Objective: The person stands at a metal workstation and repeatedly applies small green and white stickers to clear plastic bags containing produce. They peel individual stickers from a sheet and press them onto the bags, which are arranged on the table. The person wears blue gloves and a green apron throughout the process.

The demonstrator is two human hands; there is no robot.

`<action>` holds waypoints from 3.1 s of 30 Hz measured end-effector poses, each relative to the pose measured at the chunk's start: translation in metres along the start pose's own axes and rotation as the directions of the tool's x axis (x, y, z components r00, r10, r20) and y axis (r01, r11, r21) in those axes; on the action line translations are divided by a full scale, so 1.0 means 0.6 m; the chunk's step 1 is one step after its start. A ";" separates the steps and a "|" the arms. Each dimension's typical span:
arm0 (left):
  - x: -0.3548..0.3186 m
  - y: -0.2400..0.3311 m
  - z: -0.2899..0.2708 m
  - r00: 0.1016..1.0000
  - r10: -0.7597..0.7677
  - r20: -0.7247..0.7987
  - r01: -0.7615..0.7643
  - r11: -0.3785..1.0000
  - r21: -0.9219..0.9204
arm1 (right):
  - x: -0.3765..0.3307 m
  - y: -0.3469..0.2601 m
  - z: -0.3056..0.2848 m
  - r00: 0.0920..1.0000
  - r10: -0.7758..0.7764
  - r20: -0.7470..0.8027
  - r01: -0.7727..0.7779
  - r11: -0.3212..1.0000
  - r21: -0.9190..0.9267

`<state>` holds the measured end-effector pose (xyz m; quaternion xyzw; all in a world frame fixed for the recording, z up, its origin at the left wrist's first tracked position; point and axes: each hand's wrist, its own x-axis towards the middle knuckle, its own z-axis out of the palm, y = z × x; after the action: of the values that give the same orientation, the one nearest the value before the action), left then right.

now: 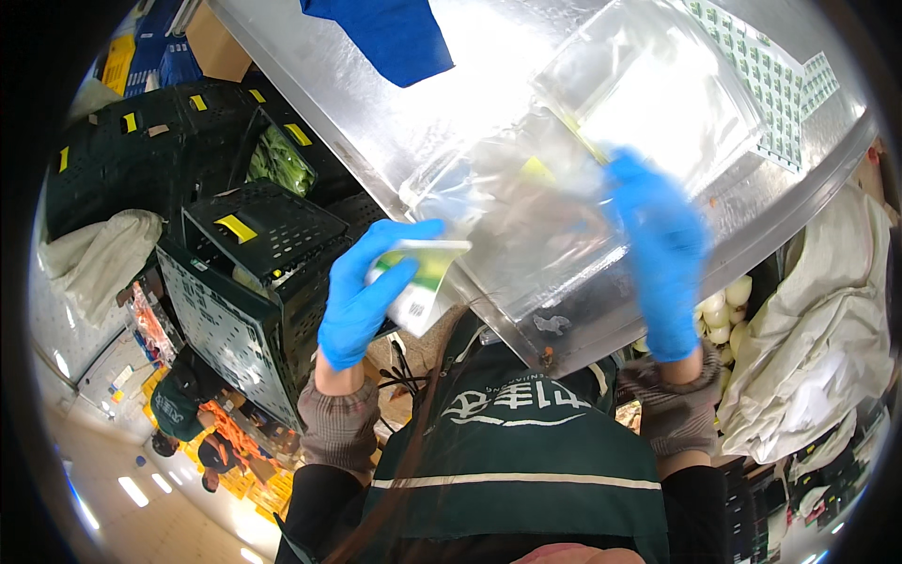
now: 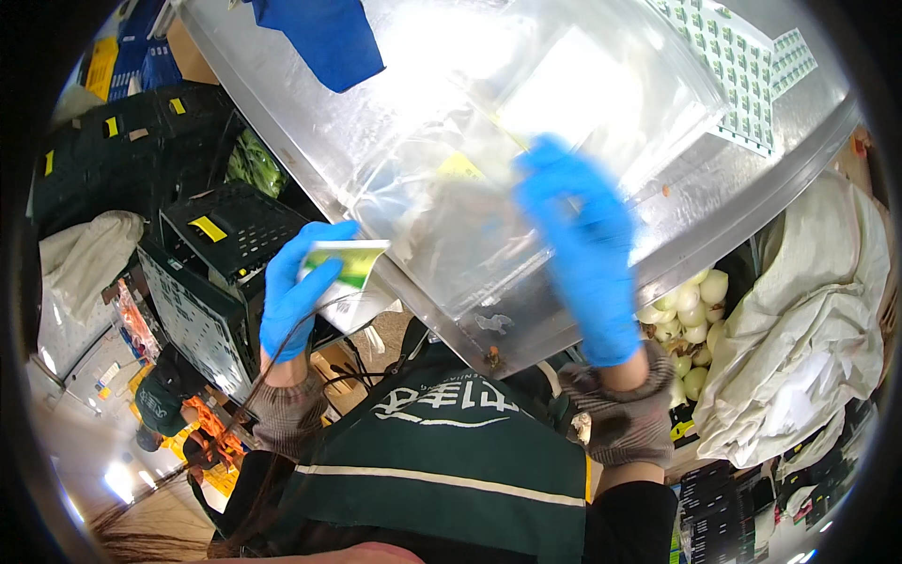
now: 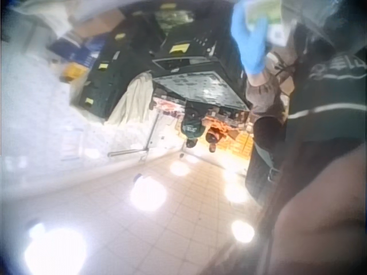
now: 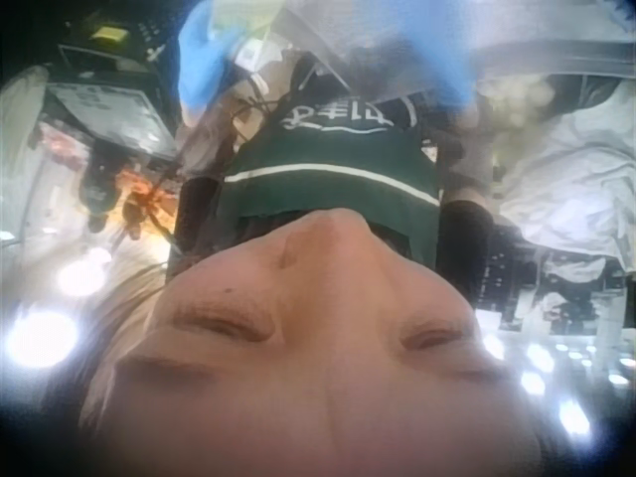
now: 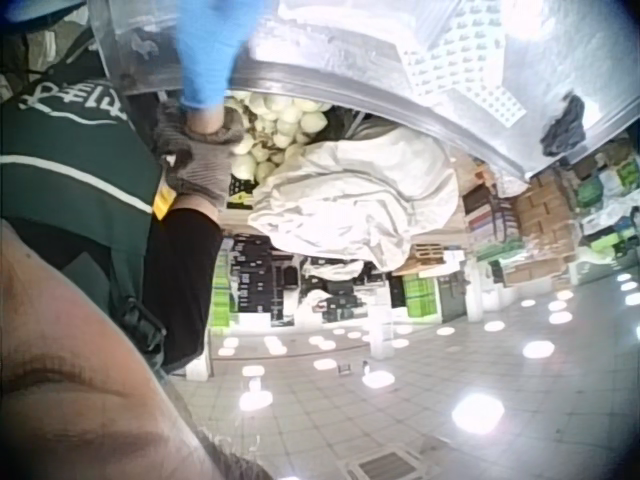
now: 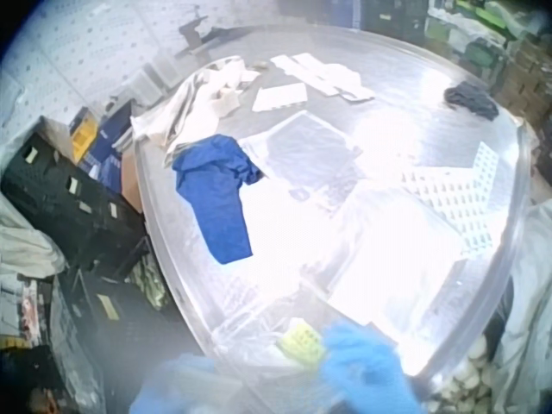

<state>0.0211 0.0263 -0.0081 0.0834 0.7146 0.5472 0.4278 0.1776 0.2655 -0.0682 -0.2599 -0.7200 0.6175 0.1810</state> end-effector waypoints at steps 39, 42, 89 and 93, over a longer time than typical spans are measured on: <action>0.152 -0.016 0.144 0.993 0.040 -0.109 0.007 0.917 0.399 | -0.014 0.030 0.083 0.973 -0.226 0.038 0.228 0.945 -0.235; 0.074 0.000 0.068 0.983 -0.183 0.026 0.157 0.900 0.407 | -0.018 0.038 0.080 0.956 -0.236 0.175 0.282 0.902 -0.327; 0.074 -0.008 0.077 0.988 0.154 -0.018 -0.145 0.961 0.236 | 0.013 -0.058 -0.046 0.788 -0.156 -0.596 0.254 0.964 0.084; 0.146 -0.020 0.139 0.991 0.117 -0.066 -0.081 0.915 0.395 | -0.001 -0.024 0.044 0.949 -0.311 -0.052 0.293 0.930 -0.222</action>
<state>0.0296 0.1324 -0.0666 0.1789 0.8226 0.4174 0.3421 0.1608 0.2428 -0.0586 -0.1903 -0.8043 0.4906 0.2761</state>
